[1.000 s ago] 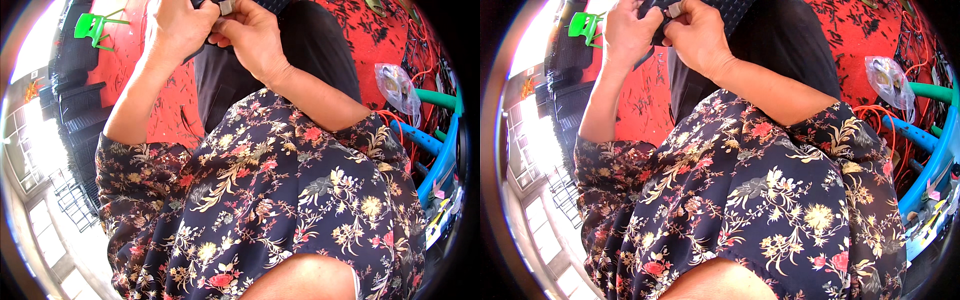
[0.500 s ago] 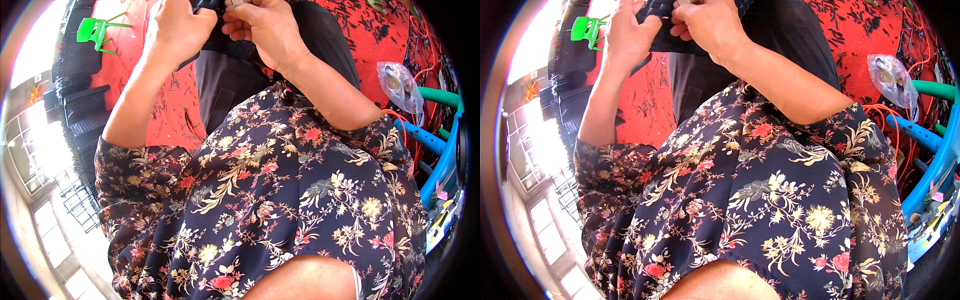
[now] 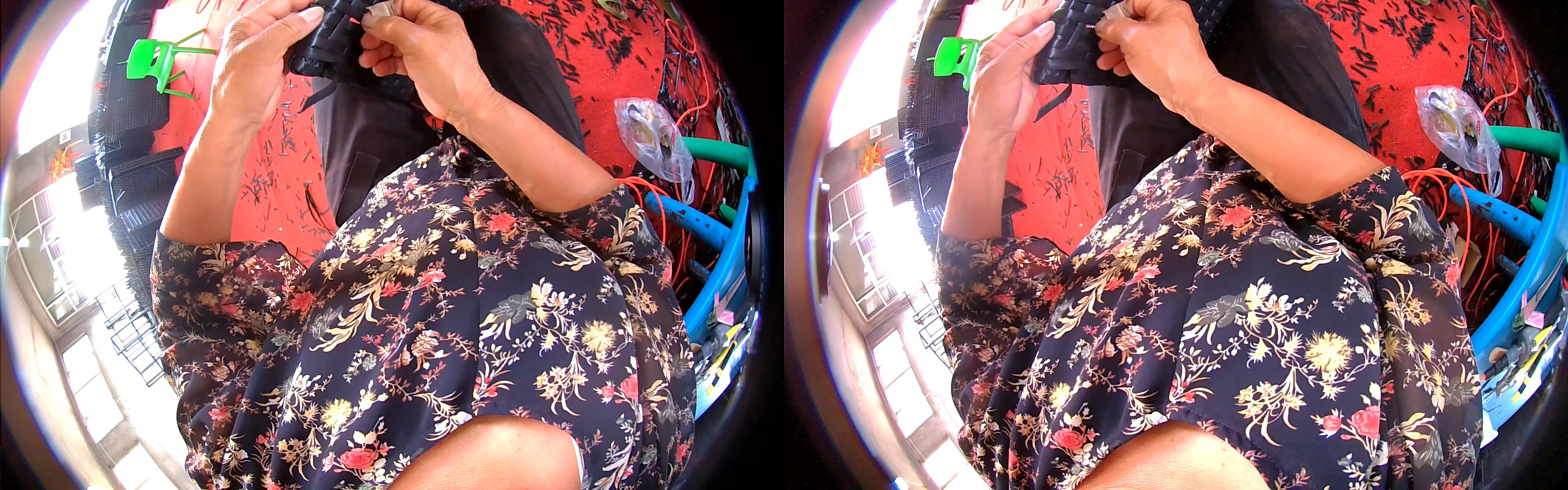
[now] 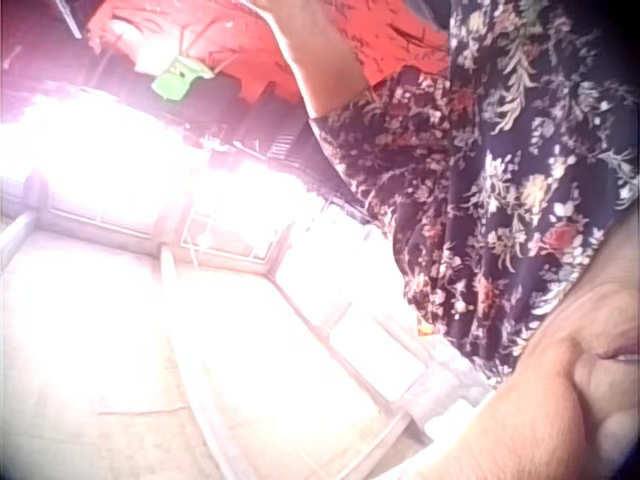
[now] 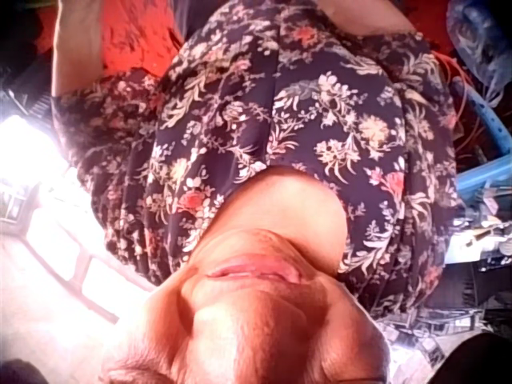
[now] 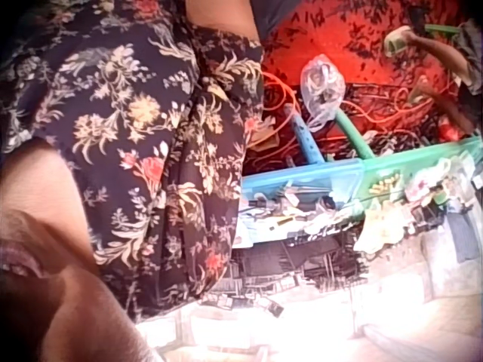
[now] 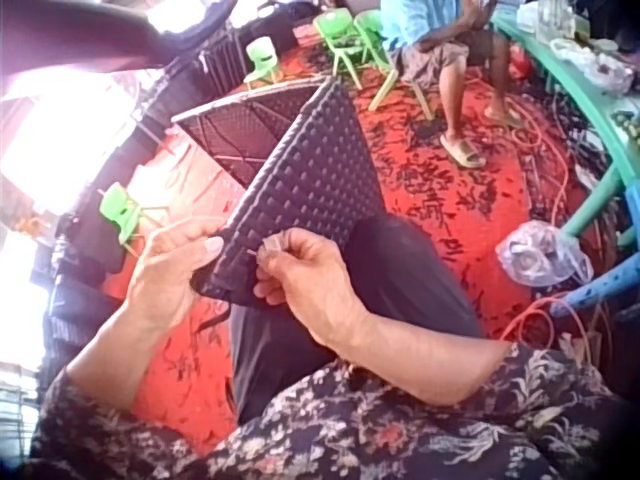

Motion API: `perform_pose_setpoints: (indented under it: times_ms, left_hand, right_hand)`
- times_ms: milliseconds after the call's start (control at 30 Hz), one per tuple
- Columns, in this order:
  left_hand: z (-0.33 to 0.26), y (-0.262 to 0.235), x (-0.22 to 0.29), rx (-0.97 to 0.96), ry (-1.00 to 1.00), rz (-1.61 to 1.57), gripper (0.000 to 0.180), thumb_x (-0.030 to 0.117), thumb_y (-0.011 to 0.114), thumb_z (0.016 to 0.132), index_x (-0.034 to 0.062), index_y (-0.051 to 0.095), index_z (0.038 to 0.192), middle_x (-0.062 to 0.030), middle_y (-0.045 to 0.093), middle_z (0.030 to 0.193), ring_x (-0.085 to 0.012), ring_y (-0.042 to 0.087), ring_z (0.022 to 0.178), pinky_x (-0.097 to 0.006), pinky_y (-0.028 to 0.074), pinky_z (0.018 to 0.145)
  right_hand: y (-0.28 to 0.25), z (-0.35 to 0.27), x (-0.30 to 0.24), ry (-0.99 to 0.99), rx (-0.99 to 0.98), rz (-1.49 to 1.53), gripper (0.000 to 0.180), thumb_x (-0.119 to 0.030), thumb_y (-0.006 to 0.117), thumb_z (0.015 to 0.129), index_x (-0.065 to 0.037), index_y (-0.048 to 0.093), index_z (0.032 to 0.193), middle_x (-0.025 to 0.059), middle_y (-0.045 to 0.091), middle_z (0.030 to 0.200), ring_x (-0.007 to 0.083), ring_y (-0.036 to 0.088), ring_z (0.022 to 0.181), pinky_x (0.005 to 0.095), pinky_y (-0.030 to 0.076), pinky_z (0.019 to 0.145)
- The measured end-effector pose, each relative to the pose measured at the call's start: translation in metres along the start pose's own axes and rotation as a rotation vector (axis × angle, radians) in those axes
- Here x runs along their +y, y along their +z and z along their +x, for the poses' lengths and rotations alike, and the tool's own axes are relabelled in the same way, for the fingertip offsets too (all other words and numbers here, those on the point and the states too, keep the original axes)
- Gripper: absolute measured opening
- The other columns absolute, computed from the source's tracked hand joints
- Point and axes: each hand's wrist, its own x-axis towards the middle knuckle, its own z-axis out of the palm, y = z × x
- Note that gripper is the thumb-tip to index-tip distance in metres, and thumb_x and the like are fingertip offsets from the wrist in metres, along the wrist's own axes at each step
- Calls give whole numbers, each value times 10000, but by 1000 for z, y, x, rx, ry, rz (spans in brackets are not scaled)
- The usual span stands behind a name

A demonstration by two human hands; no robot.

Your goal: The person wraps a black flexible strip around the edge of a woven panel by hand, then lifts and moves the large panel to a stack where another person helps position it.

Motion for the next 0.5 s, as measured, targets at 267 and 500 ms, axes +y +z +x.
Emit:
perform_pose_setpoints:
  times_ms: [267,500]
  left_hand:
    - [3,-16,-11,134,-76,-60,252,85,522,879,-42,569,1092,-117,576,1153,-201,598,956,-272,463,847]
    - [3,-24,-17,-7,-40,-297,331,135,412,935,-70,502,1178,-132,582,1123,-188,562,1021,-314,423,921]
  right_hand:
    - [10,2,-19,-21,38,-305,170,-155,664,796,-40,558,730,32,567,649,102,536,543,234,431,488]
    - [11,1,-35,-107,27,-557,199,-162,679,767,4,573,742,59,585,660,115,547,559,261,451,526]
